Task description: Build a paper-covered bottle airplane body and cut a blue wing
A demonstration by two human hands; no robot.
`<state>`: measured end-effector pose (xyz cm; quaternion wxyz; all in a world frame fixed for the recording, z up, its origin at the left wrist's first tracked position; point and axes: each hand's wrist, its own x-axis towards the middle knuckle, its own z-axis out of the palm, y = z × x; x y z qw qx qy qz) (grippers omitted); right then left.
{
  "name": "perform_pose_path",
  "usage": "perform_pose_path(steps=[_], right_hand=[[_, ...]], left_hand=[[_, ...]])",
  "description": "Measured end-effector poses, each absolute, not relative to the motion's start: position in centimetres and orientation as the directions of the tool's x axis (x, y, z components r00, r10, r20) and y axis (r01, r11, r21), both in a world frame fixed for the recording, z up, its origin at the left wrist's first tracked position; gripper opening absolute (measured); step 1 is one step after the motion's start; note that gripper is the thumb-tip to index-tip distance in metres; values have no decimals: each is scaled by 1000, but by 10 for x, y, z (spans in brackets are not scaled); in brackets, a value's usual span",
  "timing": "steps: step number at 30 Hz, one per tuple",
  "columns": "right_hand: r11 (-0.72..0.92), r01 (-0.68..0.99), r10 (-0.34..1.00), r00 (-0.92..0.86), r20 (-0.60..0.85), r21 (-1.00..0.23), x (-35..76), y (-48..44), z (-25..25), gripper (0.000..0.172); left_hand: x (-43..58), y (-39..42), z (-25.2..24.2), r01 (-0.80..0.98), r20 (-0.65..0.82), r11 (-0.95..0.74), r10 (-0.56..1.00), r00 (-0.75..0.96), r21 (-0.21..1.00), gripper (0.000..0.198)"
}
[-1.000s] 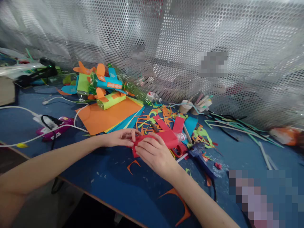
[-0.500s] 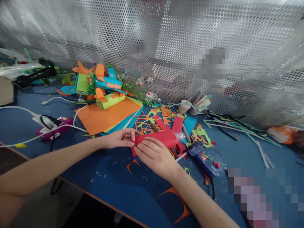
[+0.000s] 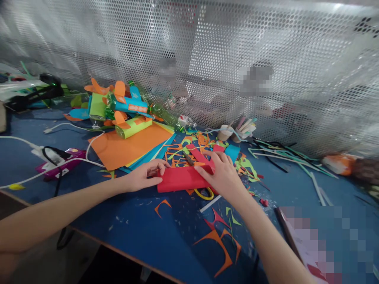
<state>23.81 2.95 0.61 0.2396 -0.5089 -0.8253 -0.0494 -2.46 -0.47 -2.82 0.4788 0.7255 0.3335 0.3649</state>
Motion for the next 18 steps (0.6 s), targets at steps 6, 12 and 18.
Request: perform_pose_path(steps=[6,12,18], right_hand=[[461,834,876,-482,7,-304,260,35,15,52],[402,832,859,-487,-159,-382,285,46,24,55],[441,741,858,-513,-4,-506,287,54,9,48]], left_hand=[[-24,-11,-23,321,308,-533,780,545,783,10],[-23,-6,-27,280,277,-475,801,532,834,6],[-24,-4,-33,287,241,-413,840,486,864,8]])
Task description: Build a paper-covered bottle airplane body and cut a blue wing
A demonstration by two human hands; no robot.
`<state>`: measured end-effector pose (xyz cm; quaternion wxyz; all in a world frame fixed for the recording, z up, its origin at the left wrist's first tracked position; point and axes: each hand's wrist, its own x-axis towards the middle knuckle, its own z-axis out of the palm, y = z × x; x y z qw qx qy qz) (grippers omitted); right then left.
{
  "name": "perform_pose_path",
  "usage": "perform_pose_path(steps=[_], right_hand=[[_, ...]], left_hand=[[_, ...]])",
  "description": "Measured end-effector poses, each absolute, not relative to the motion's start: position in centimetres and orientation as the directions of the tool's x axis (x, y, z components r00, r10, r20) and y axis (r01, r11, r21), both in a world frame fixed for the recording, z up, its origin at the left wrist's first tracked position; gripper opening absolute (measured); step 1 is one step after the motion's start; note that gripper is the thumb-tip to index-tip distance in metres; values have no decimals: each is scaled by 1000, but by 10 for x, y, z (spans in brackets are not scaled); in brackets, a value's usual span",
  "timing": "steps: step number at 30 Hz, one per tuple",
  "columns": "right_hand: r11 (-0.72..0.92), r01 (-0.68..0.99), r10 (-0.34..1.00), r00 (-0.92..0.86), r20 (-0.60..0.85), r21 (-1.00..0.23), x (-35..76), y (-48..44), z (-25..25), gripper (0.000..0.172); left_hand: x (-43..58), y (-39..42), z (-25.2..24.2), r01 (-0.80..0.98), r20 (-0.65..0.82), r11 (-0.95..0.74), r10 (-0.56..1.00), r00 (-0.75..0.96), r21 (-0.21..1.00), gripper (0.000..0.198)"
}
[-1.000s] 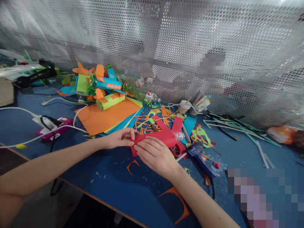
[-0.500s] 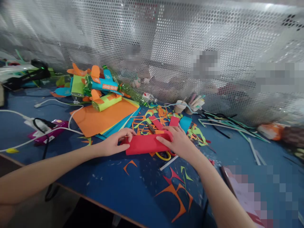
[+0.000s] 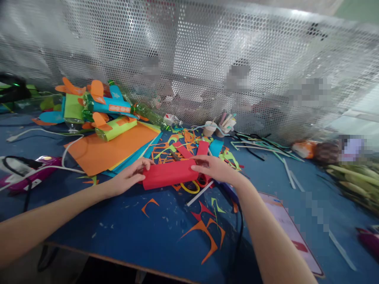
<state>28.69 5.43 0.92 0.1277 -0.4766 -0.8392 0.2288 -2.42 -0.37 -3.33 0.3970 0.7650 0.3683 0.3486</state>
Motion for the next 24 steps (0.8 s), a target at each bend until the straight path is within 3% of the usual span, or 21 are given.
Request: perform_pose_path(steps=[3,6,10,12,14,17,19,22,24], right_hand=[[425,650,889,-431,155,-630,277,54,1,44],[443,616,896,-325,302,-652,266,51,-3,36],[470,560,882,-334,333,-683,260,50,-6,33],[413,490,910,-246,332,-768,261,54,-11,30],[338,421,938,-75,339,-842,265,61,-17,27],[254,341,945,112,308,-905,267,71,-25,32],[215,274,955,144,261,-937,263,73,-27,38],[181,128,982,33,187,-975,247,64,-24,48],[112,-102,978,-164,127,-988,235,53,-20,48]], left_hand=[[-24,-2,-42,307,252,-419,851,460,855,30],[-21,0,-49,388,308,-454,871,383,802,49],[-19,-1,-45,471,386,-546,832,398,692,47],[-20,-1,-40,496,421,-585,809,411,641,46],[-20,0,-36,468,432,-551,834,343,691,45],[-20,5,-34,177,332,-360,928,170,916,47],[-17,7,-32,-99,192,-181,974,119,978,49],[-7,11,-28,-330,30,13,991,127,944,49],[4,13,-25,-370,-4,64,987,160,927,49]])
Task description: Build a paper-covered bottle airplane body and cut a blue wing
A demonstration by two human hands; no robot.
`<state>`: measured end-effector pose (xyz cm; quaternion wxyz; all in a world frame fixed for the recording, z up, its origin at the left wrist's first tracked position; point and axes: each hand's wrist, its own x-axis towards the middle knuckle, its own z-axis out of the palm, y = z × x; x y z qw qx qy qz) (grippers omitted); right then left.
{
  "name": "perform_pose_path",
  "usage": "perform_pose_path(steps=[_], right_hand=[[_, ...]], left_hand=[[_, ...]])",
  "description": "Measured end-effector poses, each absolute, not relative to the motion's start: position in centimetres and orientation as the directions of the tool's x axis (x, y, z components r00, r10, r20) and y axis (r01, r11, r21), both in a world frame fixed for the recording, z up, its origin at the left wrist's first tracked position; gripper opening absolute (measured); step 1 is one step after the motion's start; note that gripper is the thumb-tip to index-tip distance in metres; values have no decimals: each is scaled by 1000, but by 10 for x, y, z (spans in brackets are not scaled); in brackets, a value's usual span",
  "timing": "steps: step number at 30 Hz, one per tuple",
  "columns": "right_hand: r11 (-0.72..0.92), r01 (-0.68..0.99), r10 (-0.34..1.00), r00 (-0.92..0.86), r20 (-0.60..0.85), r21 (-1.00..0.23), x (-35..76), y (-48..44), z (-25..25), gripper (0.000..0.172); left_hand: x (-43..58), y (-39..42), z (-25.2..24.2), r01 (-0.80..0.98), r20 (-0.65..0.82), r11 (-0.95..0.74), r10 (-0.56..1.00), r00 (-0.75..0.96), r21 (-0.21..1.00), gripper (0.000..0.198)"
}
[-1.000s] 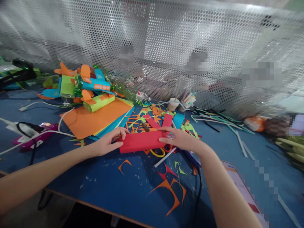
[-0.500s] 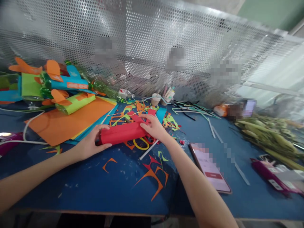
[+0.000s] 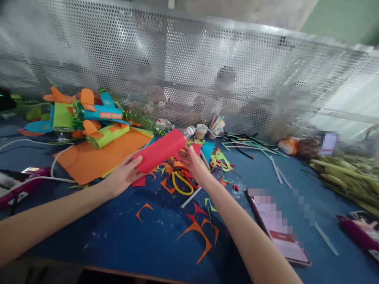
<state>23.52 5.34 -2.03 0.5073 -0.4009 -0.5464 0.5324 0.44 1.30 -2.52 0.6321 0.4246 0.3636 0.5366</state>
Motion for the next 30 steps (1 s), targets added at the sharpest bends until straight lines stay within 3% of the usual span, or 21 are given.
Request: perform_pose_path(steps=[2,7,11,18,24,27,30], right_hand=[[118,-195,960,-229,162,-974,226,44,-17,38],[128,-354,990,-4,138,-926,223,39,-14,36],[150,-381,987,-2,163,-912,227,40,-13,40],[276,-119,952,-105,289,-954,220,25,-7,39],[502,-36,864,63,500,-864,219,23,4,58],[512,-22,852,142,505,-858,217,23,1,54],[432,-107,900,115,420,-896,213,24,-9,46]], left_hand=[[19,17,-24,-348,26,50,978,209,936,52],[51,29,-33,-126,300,-274,898,321,954,78],[56,35,-48,129,413,-466,859,303,875,80],[50,42,-62,260,419,-502,852,315,825,75],[52,42,-61,240,354,-429,886,298,871,73],[54,36,-54,219,332,-413,885,327,884,73],[54,30,-45,182,317,-406,869,380,896,71]])
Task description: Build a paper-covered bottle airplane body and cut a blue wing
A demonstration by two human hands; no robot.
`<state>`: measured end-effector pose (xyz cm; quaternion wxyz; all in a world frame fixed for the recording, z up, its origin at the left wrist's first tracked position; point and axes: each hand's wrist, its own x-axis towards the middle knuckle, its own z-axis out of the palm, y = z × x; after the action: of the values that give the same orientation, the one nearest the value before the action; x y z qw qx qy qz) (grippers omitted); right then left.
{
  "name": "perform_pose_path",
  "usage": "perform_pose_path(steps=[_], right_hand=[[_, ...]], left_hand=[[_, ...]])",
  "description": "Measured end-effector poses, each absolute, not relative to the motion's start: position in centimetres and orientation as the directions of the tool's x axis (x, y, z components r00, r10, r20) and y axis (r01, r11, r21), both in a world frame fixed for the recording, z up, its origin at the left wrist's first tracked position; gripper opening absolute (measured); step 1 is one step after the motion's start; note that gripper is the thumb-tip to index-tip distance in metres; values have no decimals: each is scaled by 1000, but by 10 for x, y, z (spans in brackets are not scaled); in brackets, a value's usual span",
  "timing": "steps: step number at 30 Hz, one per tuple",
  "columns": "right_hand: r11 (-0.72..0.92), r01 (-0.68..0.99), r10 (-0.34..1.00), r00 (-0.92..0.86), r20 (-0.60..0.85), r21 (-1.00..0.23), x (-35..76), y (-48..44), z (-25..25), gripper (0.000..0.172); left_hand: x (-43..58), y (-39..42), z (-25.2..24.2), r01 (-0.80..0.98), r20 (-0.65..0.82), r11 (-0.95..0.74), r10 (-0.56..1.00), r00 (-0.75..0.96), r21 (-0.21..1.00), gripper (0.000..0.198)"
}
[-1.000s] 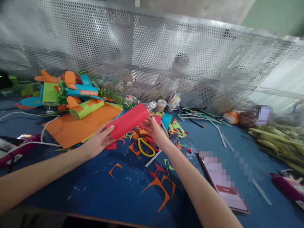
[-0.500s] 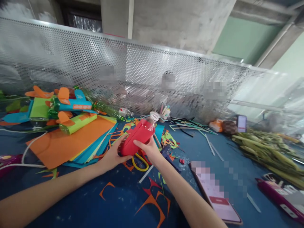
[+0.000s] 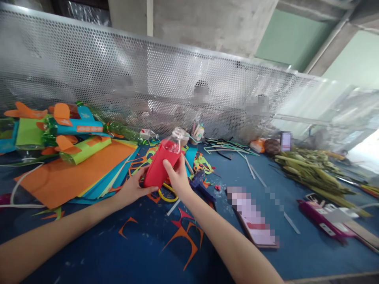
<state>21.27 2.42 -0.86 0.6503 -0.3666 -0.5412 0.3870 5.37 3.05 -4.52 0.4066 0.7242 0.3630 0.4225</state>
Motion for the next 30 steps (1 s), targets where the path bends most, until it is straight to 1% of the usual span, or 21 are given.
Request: perform_pose_path(steps=[3,5,7,9,11,13,15,17,20,22,24,26,30], right_hand=[[330,-171,942,-7,336,-928,210,23,-17,44],[314,-159,942,-73,328,-936,208,22,-20,46],[310,-137,941,-95,324,-941,208,20,-21,47],[299,-144,947,-79,312,-943,207,19,-22,48],[304,-166,946,-65,318,-938,205,21,-25,52],[316,-191,942,-55,332,-929,204,23,-30,54],[298,-230,949,-36,314,-927,202,24,-36,52],[248,-275,966,-9,260,-929,201,26,-39,48],[189,-320,981,22,192,-928,200,26,-41,46],[175,-334,984,23,178,-926,200,25,-40,47],[169,-338,985,18,173,-926,201,24,-39,47],[163,-335,986,15,167,-928,201,24,-39,48],[152,-336,988,22,154,-930,200,24,-40,47]], left_hand=[[53,27,-41,177,257,-350,880,400,920,70],[52,26,-42,201,229,-330,885,404,922,69],[52,26,-43,249,238,-364,876,420,898,62],[52,27,-44,297,267,-417,860,435,859,54],[53,27,-44,317,306,-459,850,430,830,53],[53,26,-43,312,350,-484,847,399,817,58],[52,26,-43,318,370,-485,857,358,815,67],[50,25,-43,353,361,-474,868,341,807,71],[46,24,-46,381,337,-475,863,376,793,65],[45,23,-47,362,321,-467,860,396,806,62],[45,22,-46,360,316,-465,860,401,809,63],[44,20,-45,394,328,-492,849,414,776,63],[41,14,-42,512,351,-579,806,477,634,68]])
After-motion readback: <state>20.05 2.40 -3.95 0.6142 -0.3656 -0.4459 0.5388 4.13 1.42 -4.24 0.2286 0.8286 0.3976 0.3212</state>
